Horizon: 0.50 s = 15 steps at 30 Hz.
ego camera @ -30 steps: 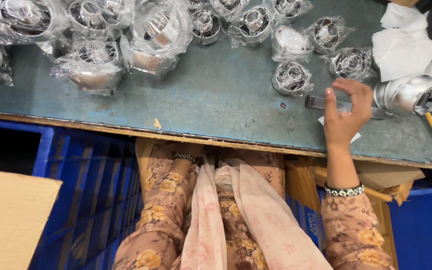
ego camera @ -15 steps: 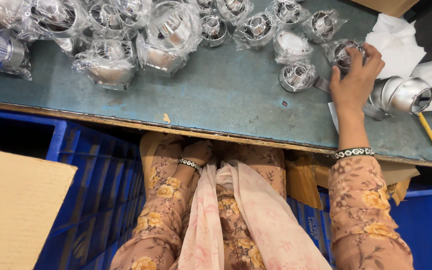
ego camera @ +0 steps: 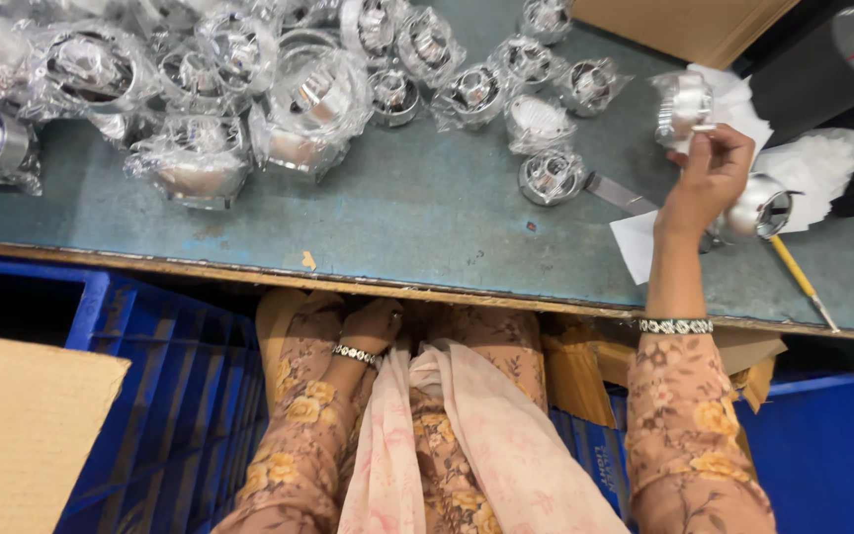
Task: The person wraps small metal light fixtures in clear plastic bags one at a time. They pick up each fixture, place it into a bag, seal the bag, and set it aside on the table.
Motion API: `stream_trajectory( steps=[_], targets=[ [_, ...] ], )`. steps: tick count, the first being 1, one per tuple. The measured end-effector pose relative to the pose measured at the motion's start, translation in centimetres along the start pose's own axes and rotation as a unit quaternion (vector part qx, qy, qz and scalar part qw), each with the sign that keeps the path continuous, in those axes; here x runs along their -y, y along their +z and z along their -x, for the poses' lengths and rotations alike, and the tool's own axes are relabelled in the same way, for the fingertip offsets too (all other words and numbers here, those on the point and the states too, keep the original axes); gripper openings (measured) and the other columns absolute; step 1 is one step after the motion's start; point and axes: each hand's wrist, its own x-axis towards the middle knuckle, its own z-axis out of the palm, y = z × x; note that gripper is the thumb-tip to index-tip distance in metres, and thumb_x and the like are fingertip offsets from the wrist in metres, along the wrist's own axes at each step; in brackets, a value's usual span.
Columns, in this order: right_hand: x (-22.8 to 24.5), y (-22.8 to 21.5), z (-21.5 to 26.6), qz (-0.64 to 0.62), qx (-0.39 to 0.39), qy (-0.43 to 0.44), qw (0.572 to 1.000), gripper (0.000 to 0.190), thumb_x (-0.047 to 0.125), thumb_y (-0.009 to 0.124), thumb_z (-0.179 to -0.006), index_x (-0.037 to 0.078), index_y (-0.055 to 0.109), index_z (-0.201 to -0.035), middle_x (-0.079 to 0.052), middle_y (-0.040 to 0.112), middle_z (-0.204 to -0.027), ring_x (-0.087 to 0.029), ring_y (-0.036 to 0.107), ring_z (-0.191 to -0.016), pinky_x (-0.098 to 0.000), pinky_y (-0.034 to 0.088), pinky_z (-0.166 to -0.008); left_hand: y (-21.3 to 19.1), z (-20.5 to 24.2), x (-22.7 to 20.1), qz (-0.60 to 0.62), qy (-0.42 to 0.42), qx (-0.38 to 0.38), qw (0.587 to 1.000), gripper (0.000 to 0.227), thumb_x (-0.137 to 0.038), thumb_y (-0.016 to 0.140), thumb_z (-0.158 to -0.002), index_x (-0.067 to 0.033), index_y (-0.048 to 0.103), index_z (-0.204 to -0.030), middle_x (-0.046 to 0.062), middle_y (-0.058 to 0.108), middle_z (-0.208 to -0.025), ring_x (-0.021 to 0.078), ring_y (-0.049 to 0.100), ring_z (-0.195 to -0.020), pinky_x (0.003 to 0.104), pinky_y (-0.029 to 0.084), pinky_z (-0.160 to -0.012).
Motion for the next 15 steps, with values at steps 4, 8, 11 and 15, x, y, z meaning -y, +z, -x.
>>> stream_trajectory(
  steps=[4, 8, 11, 15],
  targets=[
    [1.6, -1.5, -0.2, -0.361, 0.002, 0.253, 0.897, 0.025, 0.013, 0.058, -0.103, 0.008, 0.062, -0.127, -0.012, 0.066, -0.117, -0.024, 0.067, -0.101, -0.0378, 0.058, -0.082, -3.8, 1.4, -4.7, 0.005, 0.078, -0.089, 0.993, 0.022, -0.029, 0.065, -0.088, -0.0162, 0.074, -0.103, 0.013, 0.072, -0.102, 0.0332, 0.069, -0.090, 0.046, 0.055, -0.078],
    [3.3, 0.7, 3.7, -0.441, 0.003, 0.385, 0.811, 0.036, 0.022, 0.052, -0.104, 0.003, 0.057, -0.134, -0.014, 0.070, -0.129, -0.028, 0.068, -0.119, -0.0451, 0.058, -0.103, -8.4, 5.3, -13.5, 0.110, 0.214, -0.121, 0.963, 0.018, -0.027, 0.074, -0.087, -0.0135, 0.075, -0.098, 0.008, 0.072, -0.088, 0.0290, 0.070, -0.080, 0.041, 0.057, -0.072],
    [4.4, 3.6, 7.4, -0.407, 0.063, 0.417, 0.810, 0.037, 0.025, 0.054, -0.104, 0.001, 0.058, -0.132, -0.015, 0.070, -0.126, -0.028, 0.069, -0.116, -0.0464, 0.059, -0.099, -12.8, 6.9, -19.1, 0.104, 0.286, -0.153, 0.940, 0.023, -0.033, 0.082, -0.089, -0.0115, 0.073, -0.090, 0.009, 0.064, -0.081, 0.0276, 0.067, -0.076, 0.039, 0.054, -0.068],
    [5.6, 6.8, 11.5, -0.366, 0.158, 0.418, 0.816, 0.032, 0.026, 0.056, -0.103, 0.003, 0.060, -0.125, -0.014, 0.071, -0.115, -0.026, 0.073, -0.102, -0.0419, 0.063, -0.089, -19.0, 3.8, -21.8, 0.189, 0.276, -0.263, 0.905, 0.044, -0.035, 0.082, -0.088, -0.0106, 0.068, -0.123, 0.011, 0.066, -0.108, 0.0265, 0.069, -0.099, 0.035, 0.057, -0.084]
  ],
)
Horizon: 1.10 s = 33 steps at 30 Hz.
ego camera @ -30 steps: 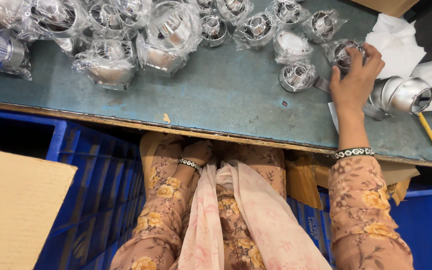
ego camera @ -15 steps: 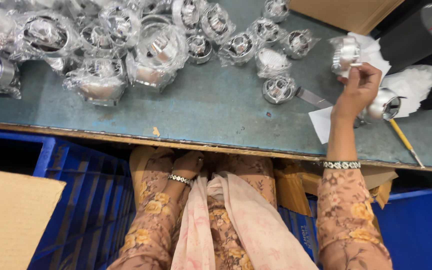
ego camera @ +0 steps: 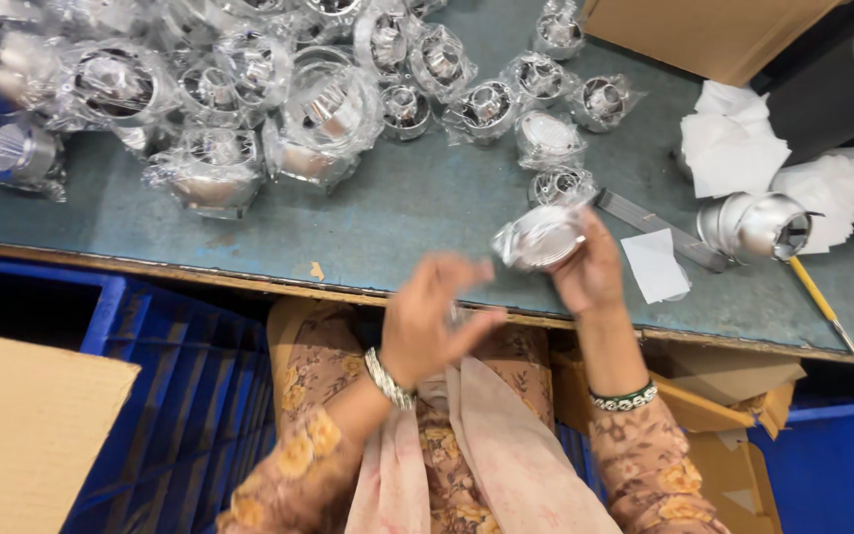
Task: The person wraps small metal light fixtures in clear plastic bags one at a time. They pick up each fixture, place it into a bag, seal the bag, and set it aside on the table.
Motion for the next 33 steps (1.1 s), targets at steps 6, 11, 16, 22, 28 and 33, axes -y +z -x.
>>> stream_trajectory(
  steps=[6, 11, 16, 22, 28, 33],
  targets=[
    [-2.3, 1.2, 0.5, 0.083, 0.044, -0.012, 0.996, 0.014, 0.010, 0.061, -0.105, 0.002, 0.061, -0.116, -0.008, 0.070, -0.101, -0.012, 0.067, -0.082, -0.0235, 0.053, -0.064, 0.5, -6.4, 4.8, 0.232, -0.128, 0.225, 0.938, 0.057, -0.029, 0.083, -0.089, -0.0058, 0.063, -0.137, 0.010, 0.070, -0.123, 0.0178, 0.066, -0.112, 0.030, 0.052, -0.096],
    [-3.2, 2.4, 0.8, 0.240, -0.045, -0.147, 0.958, 0.004, 0.004, 0.066, -0.104, 0.001, 0.064, -0.106, -0.002, 0.064, -0.094, -0.006, 0.057, -0.080, -0.0202, 0.046, -0.067, 2.3, -5.0, 6.4, 0.318, -0.236, 0.198, 0.896, 0.050, -0.018, 0.083, -0.084, -0.0011, 0.065, -0.128, 0.002, 0.072, -0.114, 0.0069, 0.064, -0.102, 0.026, 0.054, -0.090],
    [-3.9, 4.0, 1.7, 0.413, -0.108, -0.281, 0.859, 0.003, 0.003, 0.067, -0.103, 0.001, 0.065, -0.102, -0.001, 0.060, -0.097, -0.006, 0.057, -0.085, -0.0197, 0.048, -0.076, 2.7, -4.7, 6.6, 0.194, -0.226, 0.154, 0.942, 0.033, -0.025, 0.078, -0.090, -0.0038, 0.071, -0.115, 0.000, 0.072, -0.090, 0.0064, 0.062, -0.080, 0.026, 0.052, -0.073],
    [-3.3, 4.1, 1.3, 0.372, -0.179, -0.330, 0.849, 0.016, 0.014, 0.068, -0.109, 0.001, 0.059, -0.108, -0.003, 0.059, -0.095, -0.010, 0.057, -0.084, -0.0240, 0.049, -0.076, 3.4, -4.2, 7.1, 0.187, -0.233, 0.073, 0.952, 0.036, -0.039, 0.060, -0.102, -0.0047, 0.071, -0.106, 0.001, 0.069, -0.078, 0.0061, 0.058, -0.070, 0.028, 0.049, -0.063],
    [-1.5, 6.3, 3.3, 0.498, -0.053, -0.378, 0.778, 0.063, 0.055, 0.064, -0.102, 0.008, 0.052, -0.142, -0.012, 0.055, -0.134, -0.022, 0.059, -0.119, -0.0312, 0.056, -0.096, 2.8, -3.8, 7.4, 0.148, -0.242, 0.038, 0.958, 0.044, -0.046, 0.057, -0.105, -0.0043, 0.069, -0.108, -0.003, 0.055, -0.070, 0.0050, 0.048, -0.065, 0.026, 0.042, -0.057],
    [-3.1, 9.3, 3.1, 0.641, 0.093, -0.316, 0.693, 0.102, 0.053, 0.085, -0.083, 0.006, 0.035, -0.159, -0.020, 0.041, -0.146, -0.036, 0.048, -0.136, -0.0479, 0.045, -0.114, 1.9, -4.2, 8.0, 0.309, -0.261, 0.074, 0.912, 0.045, -0.046, 0.059, -0.102, -0.0085, 0.071, -0.122, -0.009, 0.064, -0.080, 0.0029, 0.048, -0.064, 0.022, 0.038, -0.055]
  ],
)
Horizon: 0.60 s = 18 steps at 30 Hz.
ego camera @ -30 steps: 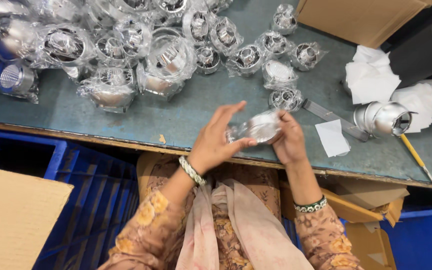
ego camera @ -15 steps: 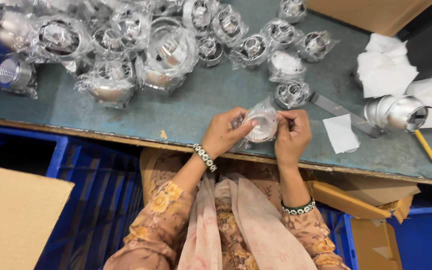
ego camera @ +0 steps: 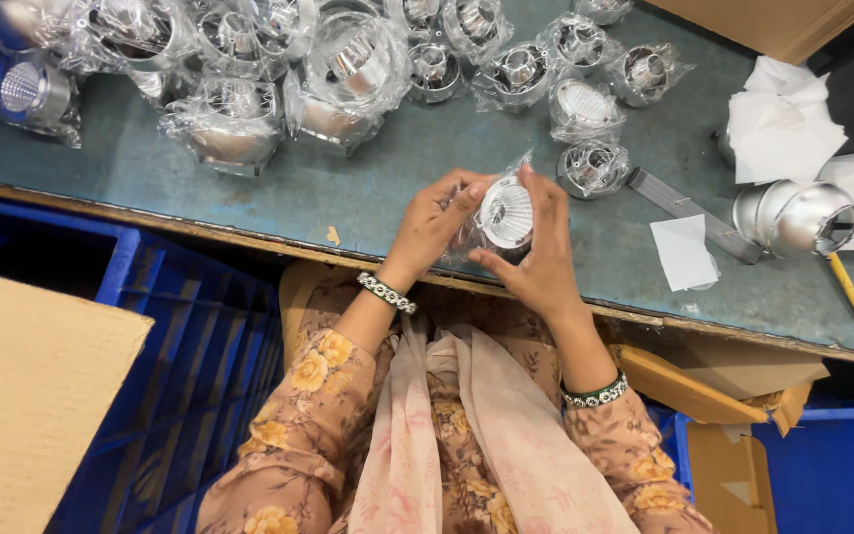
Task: The person wraps small metal light fixtures in clear plastic bags one at a time. They pick up each fixture, place it into a bag, seal the bag, and set it aside on the table.
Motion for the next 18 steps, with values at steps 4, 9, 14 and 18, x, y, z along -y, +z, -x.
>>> stream_trajectory(
  steps=[4, 9, 14, 18],
  targets=[
    [-0.4, -0.1, -1.1, -0.023, 0.033, 0.058, 0.998, 0.108, 0.049, 0.091, -0.078, 0.006, 0.037, -0.161, -0.015, 0.047, -0.136, -0.032, 0.054, -0.127, -0.0439, 0.048, -0.111, -0.5, 0.4, -0.2, 0.006, 0.017, 0.017, 1.000, 0.045, -0.042, 0.065, -0.100, -0.0105, 0.066, -0.131, -0.007, 0.062, -0.087, 0.0036, 0.052, -0.074, 0.021, 0.042, -0.063],
    [-1.8, -1.0, -1.2, -0.071, 0.047, 0.064, 0.994, 0.116, 0.054, 0.092, -0.063, 0.005, 0.041, -0.155, -0.015, 0.049, -0.133, -0.031, 0.054, -0.127, -0.0435, 0.046, -0.108, -0.2, 0.1, -0.1, -0.094, 0.105, 0.031, 0.990, 0.041, -0.036, 0.069, -0.100, -0.0120, 0.069, -0.133, 0.000, 0.058, -0.100, 0.0095, 0.056, -0.092, 0.025, 0.049, -0.084],
    [-2.0, -0.5, -1.3, -0.062, 0.078, 0.076, 0.992, 0.108, 0.059, 0.088, -0.064, 0.005, 0.048, -0.149, -0.013, 0.053, -0.128, -0.029, 0.058, -0.118, -0.0411, 0.049, -0.104, 0.3, 0.2, 0.1, -0.155, 0.093, -0.059, 0.982, 0.025, -0.034, 0.075, -0.095, -0.0106, 0.075, -0.104, 0.000, 0.059, -0.095, 0.0109, 0.059, -0.088, 0.027, 0.050, -0.081],
    [-1.8, 0.0, -1.3, -0.095, 0.077, 0.081, 0.989, 0.090, 0.057, 0.081, -0.078, 0.007, 0.053, -0.147, -0.011, 0.056, -0.124, -0.027, 0.060, -0.119, -0.0378, 0.049, -0.105, 0.4, 0.2, 0.8, -0.115, 0.164, -0.097, 0.975, 0.026, -0.032, 0.069, -0.101, -0.0063, 0.068, -0.100, 0.002, 0.060, -0.105, 0.0099, 0.058, -0.097, 0.025, 0.050, -0.084]
  ],
)
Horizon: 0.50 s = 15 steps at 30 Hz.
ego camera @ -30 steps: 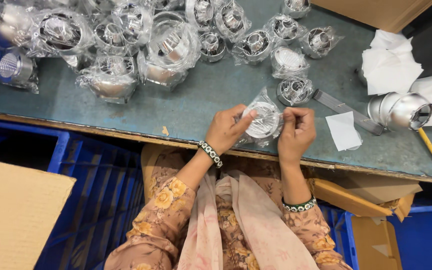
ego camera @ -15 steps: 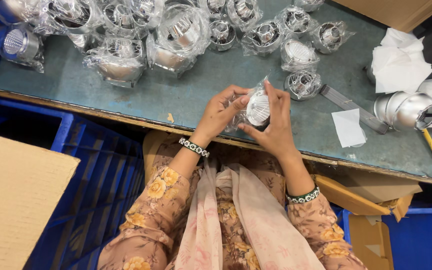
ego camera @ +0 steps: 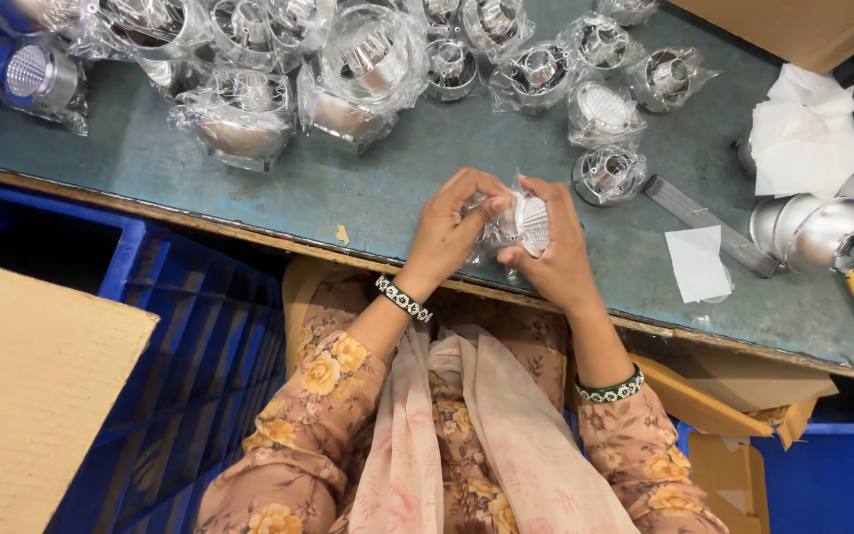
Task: The person wraps small metal light fixtures in clear plastic bags one at a time. They pick up each fixture, place it into a bag, seal the bag, and set it aside on the table.
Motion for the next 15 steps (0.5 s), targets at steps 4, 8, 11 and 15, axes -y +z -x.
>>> stream_trajectory(
  steps=[4, 8, 11, 15],
  targets=[
    [1.3, 3.1, 0.1, -0.154, -0.060, 0.063, 0.984, 0.079, 0.056, 0.077, -0.090, 0.005, 0.051, -0.145, -0.008, 0.058, -0.130, -0.021, 0.058, -0.120, -0.0336, 0.048, -0.106, 0.0, 0.0, 0.7, 0.084, -0.111, -0.040, 0.989, 0.027, -0.034, 0.067, -0.101, -0.0071, 0.065, -0.098, -0.002, 0.066, -0.089, 0.0064, 0.059, -0.084, 0.023, 0.050, -0.077],
    [2.3, 5.6, 0.3, -0.205, -0.138, 0.084, 0.965, 0.084, 0.055, 0.080, -0.088, 0.003, 0.047, -0.145, -0.009, 0.053, -0.131, -0.018, 0.055, -0.120, -0.0320, 0.048, -0.104, 0.5, -0.1, 1.1, 0.182, -0.134, -0.111, 0.968, 0.027, -0.032, 0.065, -0.104, -0.0066, 0.060, -0.098, 0.000, 0.067, -0.090, 0.0071, 0.059, -0.085, 0.024, 0.051, -0.079],
    [2.6, 6.2, 0.7, -0.104, -0.211, 0.025, 0.972, 0.082, 0.050, 0.082, -0.089, 0.003, 0.047, -0.147, -0.011, 0.048, -0.136, -0.021, 0.050, -0.128, -0.0350, 0.043, -0.116, 1.4, 0.0, 1.2, 0.220, -0.121, -0.143, 0.957, 0.025, -0.030, 0.065, -0.104, -0.0055, 0.061, -0.099, 0.002, 0.067, -0.091, 0.0078, 0.060, -0.086, 0.025, 0.051, -0.080],
    [2.4, 6.5, 1.9, -0.002, -0.264, -0.026, 0.964, 0.081, 0.044, 0.087, -0.086, 0.005, 0.045, -0.143, -0.012, 0.043, -0.137, -0.026, 0.046, -0.129, -0.0401, 0.041, -0.116, 2.5, 0.6, 1.2, 0.321, -0.164, -0.132, 0.923, 0.020, -0.026, 0.065, -0.103, -0.0061, 0.061, -0.099, 0.003, 0.068, -0.092, 0.0085, 0.060, -0.085, 0.026, 0.052, -0.079]
  ],
)
